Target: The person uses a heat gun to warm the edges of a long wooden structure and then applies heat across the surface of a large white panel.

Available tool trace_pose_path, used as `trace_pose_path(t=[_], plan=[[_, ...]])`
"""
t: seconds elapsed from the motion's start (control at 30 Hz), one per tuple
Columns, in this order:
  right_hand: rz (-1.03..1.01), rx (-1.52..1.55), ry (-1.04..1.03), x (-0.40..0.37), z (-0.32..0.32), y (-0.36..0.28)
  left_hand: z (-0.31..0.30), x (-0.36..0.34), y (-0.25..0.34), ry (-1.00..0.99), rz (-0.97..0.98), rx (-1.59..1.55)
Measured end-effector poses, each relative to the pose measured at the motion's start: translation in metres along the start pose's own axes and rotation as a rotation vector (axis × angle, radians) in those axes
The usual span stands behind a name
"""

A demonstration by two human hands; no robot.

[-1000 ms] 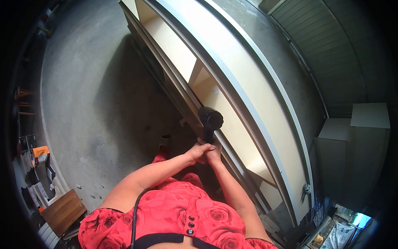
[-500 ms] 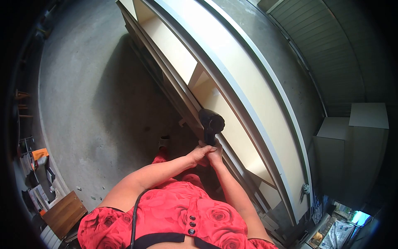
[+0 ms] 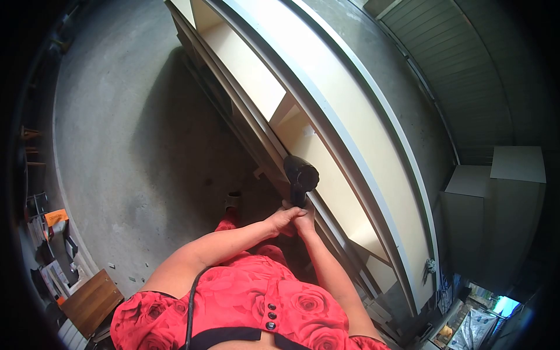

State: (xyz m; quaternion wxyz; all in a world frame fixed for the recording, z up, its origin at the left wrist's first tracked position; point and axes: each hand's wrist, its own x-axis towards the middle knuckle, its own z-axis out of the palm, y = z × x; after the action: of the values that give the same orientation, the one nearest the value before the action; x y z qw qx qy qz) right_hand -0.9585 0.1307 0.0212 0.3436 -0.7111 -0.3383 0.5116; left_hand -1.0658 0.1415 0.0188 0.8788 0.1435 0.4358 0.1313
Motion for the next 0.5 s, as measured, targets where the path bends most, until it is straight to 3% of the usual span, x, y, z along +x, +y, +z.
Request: trace_pose_path(t=[0.23,0.3,0.37,0.5], plan=[[-0.06,-0.112,0.049,-0.007,0.012,-0.017,-0.011,0.006,-0.004,-0.007,0.002,0.005],[0.004,-0.085,0.058,-0.008,0.02,-0.027,-0.021,0.016,-0.011,-0.017,0.013,0.0],[-0.014,-0.051,0.028,-0.005,0.031,-0.026,-0.035,0.029,-0.019,-0.029,0.124,-0.024],[-0.059,-0.119,0.036,0.003,0.066,-0.044,-0.051,-0.038,0.043,0.04,0.053,0.012]])
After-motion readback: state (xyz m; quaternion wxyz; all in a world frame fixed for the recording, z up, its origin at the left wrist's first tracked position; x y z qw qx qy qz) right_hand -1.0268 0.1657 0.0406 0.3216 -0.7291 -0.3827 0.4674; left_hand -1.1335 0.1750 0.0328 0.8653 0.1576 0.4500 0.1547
